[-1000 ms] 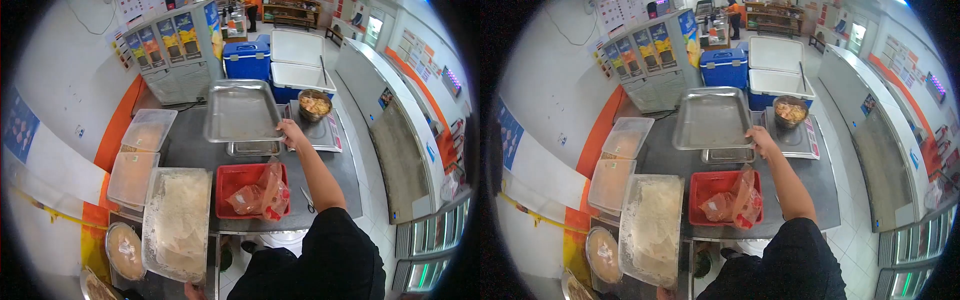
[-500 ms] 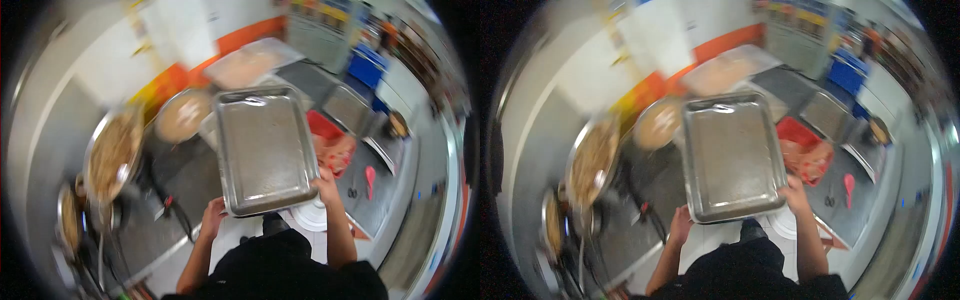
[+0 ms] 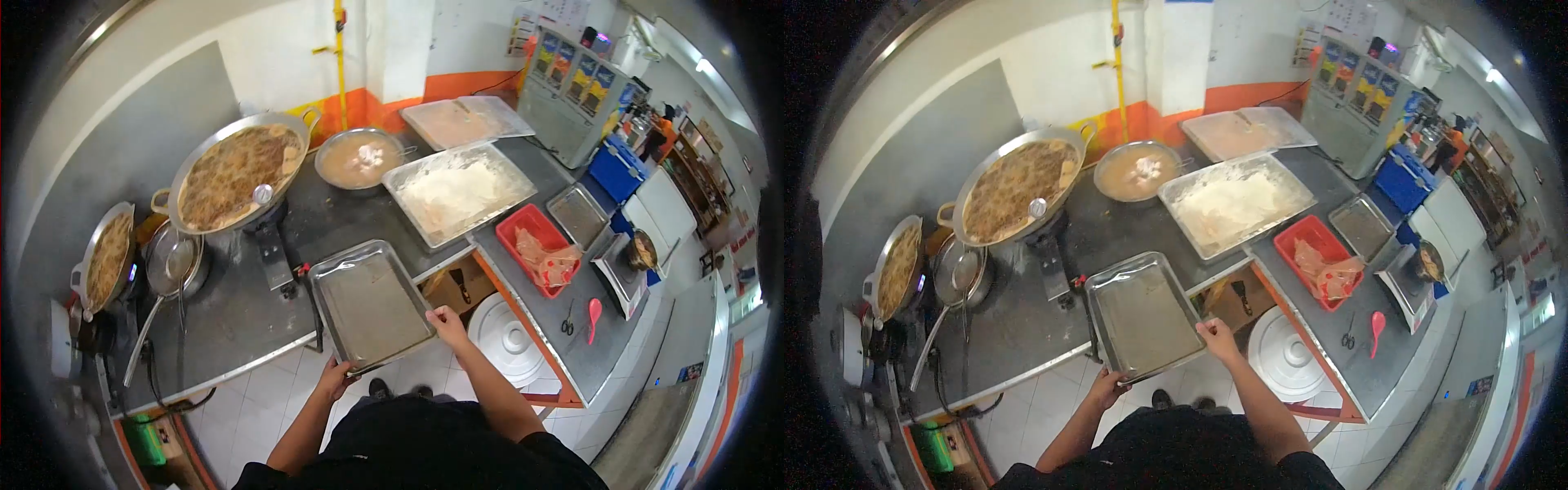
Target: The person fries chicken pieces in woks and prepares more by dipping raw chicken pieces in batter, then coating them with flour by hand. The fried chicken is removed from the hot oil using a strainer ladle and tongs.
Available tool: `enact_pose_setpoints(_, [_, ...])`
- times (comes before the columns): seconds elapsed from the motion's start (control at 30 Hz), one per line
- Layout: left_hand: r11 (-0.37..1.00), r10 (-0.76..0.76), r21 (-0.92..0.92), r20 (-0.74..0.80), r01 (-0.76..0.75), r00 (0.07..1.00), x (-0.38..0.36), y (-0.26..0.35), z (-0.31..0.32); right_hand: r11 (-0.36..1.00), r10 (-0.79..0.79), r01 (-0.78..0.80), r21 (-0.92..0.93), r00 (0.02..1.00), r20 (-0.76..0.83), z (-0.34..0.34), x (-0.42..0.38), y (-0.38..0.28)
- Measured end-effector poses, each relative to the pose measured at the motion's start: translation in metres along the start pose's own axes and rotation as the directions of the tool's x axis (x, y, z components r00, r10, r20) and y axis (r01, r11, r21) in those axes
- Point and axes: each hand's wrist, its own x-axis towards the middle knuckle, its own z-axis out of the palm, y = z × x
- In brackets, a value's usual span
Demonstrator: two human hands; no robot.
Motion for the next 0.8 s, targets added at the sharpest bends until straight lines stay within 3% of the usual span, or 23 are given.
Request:
enact_pose_setpoints(0.03, [1.000, 0.020, -0.005, -0.014, -0.020, 1.000, 0.014, -0.002, 0.003, 0.995, 0.019, -0.007, 0.097, 0.993, -0.115, 0.002, -0.005, 0.003])
enact_pose_setpoints(0.13, [0.993, 0.106, -0.060, 0.021, -0.105, 0.994, 0.051, 0.000, 0.016, 0.959, 0.099, -0.115, 0.258, 0.992, 0.075, -0.026, -0.037, 0.006])
enact_pose_setpoints(0.23, [0.963, 0.234, -0.161, 0.092, -0.217, 0.968, 0.094, 0.005, 0.025, 0.981, 0.102, -0.120, 0.151, 0.987, 0.125, -0.056, -0.078, 0.045])
enact_pose_setpoints(0.33, [0.972, 0.219, -0.101, 0.045, -0.214, 0.975, 0.127, 0.008, 0.012, 0.979, 0.200, -0.193, -0.061, 0.972, 0.122, -0.084, -0.111, 0.115])
enact_pose_setpoints(0.37, [0.983, 0.170, -0.069, 0.022, -0.168, 0.985, 0.120, 0.011, 0.019, 0.995, 0.075, -0.082, 0.058, 0.991, 0.111, -0.081, -0.120, 0.183])
enact_pose_setpoints(0.43, [0.997, 0.069, -0.013, -0.053, -0.070, 0.996, 0.093, 0.014, 0.018, 0.833, 0.219, -0.281, 0.477, 0.958, 0.183, -0.104, -0.153, 0.242])
enact_pose_setpoints(0.47, [0.997, 0.068, 0.046, -0.040, -0.067, 0.997, 0.084, 0.007, 0.005, 0.495, 0.419, -0.543, 0.678, 0.833, 0.361, -0.119, -0.183, 0.248])
enact_pose_setpoints(0.5, [0.992, 0.066, 0.106, -0.024, -0.063, 0.998, 0.077, -0.002, -0.014, 0.968, 0.252, -0.238, -0.082, 0.932, 0.261, -0.126, -0.204, 0.297])
enact_pose_setpoints(0.53, [0.984, 0.061, 0.165, 0.002, -0.060, 0.998, 0.072, -0.008, -0.021, 0.565, 0.041, 0.256, -0.784, 0.941, 0.337, -0.130, -0.220, 0.343])
enact_pose_setpoints(0.57, [0.985, 0.054, 0.165, -0.034, -0.048, 0.998, 0.032, -0.011, -0.014, 0.565, 0.433, -0.091, -0.820, 0.879, 0.201, -0.142, -0.253, 0.325])
enact_pose_setpoints(0.63, [0.988, 0.007, 0.157, -0.007, -0.006, 1.000, -0.003, -0.025, -0.045, 0.515, 0.598, -0.313, -0.798, 0.798, 0.074, -0.163, -0.328, 0.345])
enact_pose_setpoints(0.67, [0.987, 0.043, 0.158, -0.117, -0.024, 0.992, -0.021, -0.033, -0.061, 0.499, 0.662, -0.393, -0.772, 0.748, 0.047, -0.174, -0.361, 0.339])
enact_pose_setpoints(0.7, [0.987, 0.079, 0.158, -0.229, -0.043, 0.970, -0.038, -0.043, -0.079, 0.493, 0.828, -0.841, -0.220, 0.532, -0.176, -0.173, -0.391, 0.367])
enact_pose_setpoints(0.73, [0.982, 0.089, 0.184, -0.257, -0.041, 0.962, -0.042, -0.054, -0.126, 0.504, 0.817, -0.849, -0.161, 0.529, -0.231, -0.174, -0.424, 0.378])
enact_pose_setpoints(0.77, [0.977, 0.098, 0.208, -0.287, -0.038, 0.953, -0.046, -0.065, -0.173, 0.411, 0.838, -0.871, -0.269, 0.477, -0.265, -0.172, -0.449, 0.386])
enact_pose_setpoints(0.8, [0.962, 0.147, 0.265, -0.289, -0.068, 0.946, -0.072, -0.068, -0.199, 0.206, 0.716, -0.236, -0.950, 0.698, -0.018, -0.172, -0.466, 0.408])
